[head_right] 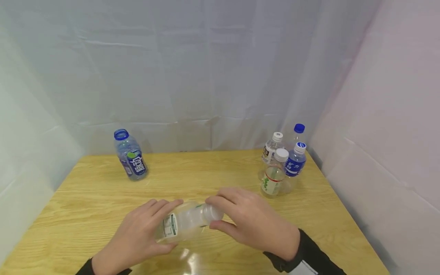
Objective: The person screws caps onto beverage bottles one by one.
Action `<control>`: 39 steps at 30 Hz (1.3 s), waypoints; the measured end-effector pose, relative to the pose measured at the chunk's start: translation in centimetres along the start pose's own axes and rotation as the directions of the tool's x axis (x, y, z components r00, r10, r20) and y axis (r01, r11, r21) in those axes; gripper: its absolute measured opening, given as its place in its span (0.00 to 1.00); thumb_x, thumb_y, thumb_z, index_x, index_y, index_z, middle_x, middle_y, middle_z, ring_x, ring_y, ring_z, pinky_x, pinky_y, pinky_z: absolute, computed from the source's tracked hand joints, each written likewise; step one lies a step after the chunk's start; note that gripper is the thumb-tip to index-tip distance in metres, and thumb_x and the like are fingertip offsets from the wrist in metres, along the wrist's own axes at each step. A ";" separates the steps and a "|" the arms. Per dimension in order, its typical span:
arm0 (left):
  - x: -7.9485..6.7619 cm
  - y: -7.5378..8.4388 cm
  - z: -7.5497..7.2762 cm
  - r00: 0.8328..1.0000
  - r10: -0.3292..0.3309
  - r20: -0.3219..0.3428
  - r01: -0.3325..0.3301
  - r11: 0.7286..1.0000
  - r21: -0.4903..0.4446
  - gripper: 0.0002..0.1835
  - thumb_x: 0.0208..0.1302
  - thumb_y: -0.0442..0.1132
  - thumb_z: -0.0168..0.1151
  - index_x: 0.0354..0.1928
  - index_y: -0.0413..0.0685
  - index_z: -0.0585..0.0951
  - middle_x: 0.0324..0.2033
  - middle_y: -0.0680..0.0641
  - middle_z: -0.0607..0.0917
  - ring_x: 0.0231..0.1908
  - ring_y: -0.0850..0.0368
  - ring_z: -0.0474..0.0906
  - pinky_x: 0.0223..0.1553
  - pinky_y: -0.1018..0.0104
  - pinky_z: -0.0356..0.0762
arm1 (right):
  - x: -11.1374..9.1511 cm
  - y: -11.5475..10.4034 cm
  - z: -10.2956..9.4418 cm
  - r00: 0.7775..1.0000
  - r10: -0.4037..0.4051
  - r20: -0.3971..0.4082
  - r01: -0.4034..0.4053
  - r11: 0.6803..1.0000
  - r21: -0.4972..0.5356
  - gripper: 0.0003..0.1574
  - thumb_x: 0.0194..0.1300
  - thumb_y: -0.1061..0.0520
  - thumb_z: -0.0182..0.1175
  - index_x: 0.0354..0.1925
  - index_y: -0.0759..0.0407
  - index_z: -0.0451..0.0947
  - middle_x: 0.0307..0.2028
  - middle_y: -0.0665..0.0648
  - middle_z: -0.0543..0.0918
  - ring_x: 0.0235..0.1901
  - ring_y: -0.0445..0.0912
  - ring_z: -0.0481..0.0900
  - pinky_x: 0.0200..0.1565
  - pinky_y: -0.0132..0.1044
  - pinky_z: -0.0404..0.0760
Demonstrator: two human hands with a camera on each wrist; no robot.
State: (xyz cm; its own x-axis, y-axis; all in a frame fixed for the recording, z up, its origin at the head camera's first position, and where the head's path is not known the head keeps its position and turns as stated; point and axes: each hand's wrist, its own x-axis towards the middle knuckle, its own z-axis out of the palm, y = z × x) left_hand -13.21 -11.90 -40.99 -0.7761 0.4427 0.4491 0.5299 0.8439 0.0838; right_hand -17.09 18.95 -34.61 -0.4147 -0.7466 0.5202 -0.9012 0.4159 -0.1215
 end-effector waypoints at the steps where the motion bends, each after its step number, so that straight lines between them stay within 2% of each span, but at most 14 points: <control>1: 0.0 0.0 0.0 1.000 0.001 -0.002 -0.001 1.000 -0.004 0.55 0.34 0.64 0.85 0.71 0.63 0.75 0.47 0.59 0.85 0.40 0.65 0.76 0.37 0.72 0.79 | 0.0 0.0 0.0 1.000 -0.004 -0.006 0.004 1.000 -0.002 0.25 0.70 0.41 0.68 0.59 0.49 0.81 0.49 0.44 0.84 0.43 0.35 0.81 0.43 0.27 0.82; 4: 0.1 0.0 0.1 1.000 0.003 0.000 -0.003 1.000 -0.016 0.55 0.34 0.64 0.85 0.71 0.63 0.76 0.46 0.60 0.85 0.39 0.66 0.76 0.37 0.73 0.77 | 0.1 0.0 0.3 0.999 -0.022 -0.040 0.021 1.000 -0.010 0.24 0.72 0.40 0.65 0.57 0.52 0.81 0.44 0.45 0.83 0.37 0.35 0.78 0.39 0.24 0.79; 8: 0.2 0.0 0.3 1.000 0.004 -0.014 -0.005 1.000 -0.023 0.55 0.34 0.63 0.85 0.71 0.62 0.76 0.46 0.60 0.86 0.39 0.66 0.76 0.36 0.73 0.77 | 0.2 0.0 0.6 0.995 -0.045 -0.087 0.044 0.999 -0.014 0.24 0.71 0.41 0.66 0.55 0.55 0.81 0.42 0.46 0.84 0.35 0.36 0.78 0.37 0.22 0.78; 12: 0.4 0.0 0.6 0.999 0.001 -0.050 -0.001 1.000 -0.004 0.56 0.35 0.64 0.85 0.72 0.62 0.74 0.50 0.57 0.86 0.44 0.62 0.82 0.41 0.66 0.84 | 0.4 0.1 0.8 0.990 -0.046 -0.136 0.047 0.999 0.005 0.24 0.71 0.44 0.68 0.56 0.57 0.81 0.42 0.49 0.86 0.35 0.36 0.80 0.37 0.22 0.80; 15: 0.4 0.0 0.9 0.998 -0.019 -0.066 0.019 1.000 -0.009 0.58 0.37 0.63 0.86 0.74 0.59 0.72 0.55 0.52 0.86 0.49 0.57 0.85 0.46 0.59 0.87 | 0.6 0.2 0.7 0.989 -0.005 -0.145 0.010 0.999 0.040 0.23 0.72 0.47 0.68 0.58 0.58 0.81 0.44 0.50 0.86 0.37 0.36 0.81 0.39 0.23 0.82; 19: 0.5 0.1 1.0 0.996 -0.054 -0.064 0.052 0.998 -0.037 0.61 0.40 0.62 0.86 0.77 0.55 0.67 0.61 0.46 0.85 0.54 0.51 0.86 0.49 0.53 0.88 | 1.0 0.3 0.2 0.989 0.083 -0.119 -0.073 0.994 0.087 0.22 0.73 0.48 0.66 0.59 0.58 0.81 0.45 0.49 0.86 0.38 0.35 0.81 0.41 0.23 0.83; 23: 0.7 0.2 0.9 0.995 -0.077 -0.059 0.073 0.995 -0.071 0.65 0.41 0.63 0.85 0.80 0.53 0.62 0.65 0.42 0.82 0.60 0.45 0.84 0.56 0.47 0.86 | 1.5 0.8 -0.8 0.982 0.129 -0.138 -0.117 0.989 0.089 0.22 0.71 0.51 0.69 0.58 0.58 0.82 0.44 0.50 0.86 0.36 0.35 0.80 0.37 0.22 0.82; 26: 0.8 0.1 0.8 0.994 -0.079 -0.074 0.073 0.994 -0.082 0.64 0.43 0.62 0.84 0.80 0.50 0.62 0.66 0.41 0.81 0.62 0.44 0.82 0.59 0.45 0.84 | 1.8 1.8 -1.7 0.974 0.155 -0.163 -0.147 0.987 0.062 0.22 0.67 0.55 0.72 0.57 0.59 0.83 0.44 0.51 0.85 0.34 0.35 0.78 0.33 0.23 0.79; 29: 0.6 -0.1 0.8 0.993 -0.075 -0.090 0.068 0.995 -0.074 0.59 0.46 0.60 0.83 0.78 0.48 0.65 0.64 0.43 0.82 0.61 0.46 0.81 0.58 0.48 0.85 | 1.9 3.1 -2.5 0.967 0.194 -0.163 -0.193 0.981 0.025 0.22 0.64 0.57 0.73 0.56 0.59 0.84 0.44 0.52 0.86 0.33 0.37 0.78 0.31 0.26 0.80; 35: 0.4 -0.2 0.9 0.994 -0.066 -0.086 0.061 0.996 -0.060 0.49 0.51 0.56 0.82 0.74 0.48 0.72 0.61 0.46 0.84 0.58 0.51 0.83 0.55 0.53 0.87 | 2.4 6.3 -3.5 0.963 0.243 -0.113 -0.251 0.966 -0.060 0.21 0.69 0.55 0.70 0.58 0.59 0.84 0.46 0.55 0.86 0.33 0.40 0.78 0.31 0.31 0.78; 39: 0.3 -0.4 0.8 0.995 -0.067 -0.069 0.063 0.996 -0.057 0.44 0.54 0.54 0.80 0.71 0.50 0.74 0.60 0.48 0.84 0.58 0.53 0.83 0.56 0.55 0.86 | 2.8 8.6 -3.9 0.951 0.302 -0.060 -0.307 0.948 -0.086 0.22 0.72 0.55 0.66 0.61 0.61 0.82 0.51 0.59 0.85 0.33 0.44 0.79 0.33 0.35 0.80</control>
State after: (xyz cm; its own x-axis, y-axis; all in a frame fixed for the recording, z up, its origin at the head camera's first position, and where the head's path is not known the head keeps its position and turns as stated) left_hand -13.89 -11.83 -41.59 -0.7844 0.3632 0.5028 0.4986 0.8514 0.1628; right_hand -25.54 22.46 -30.89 -0.6595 -0.5536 0.5085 -0.7164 0.6677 -0.2021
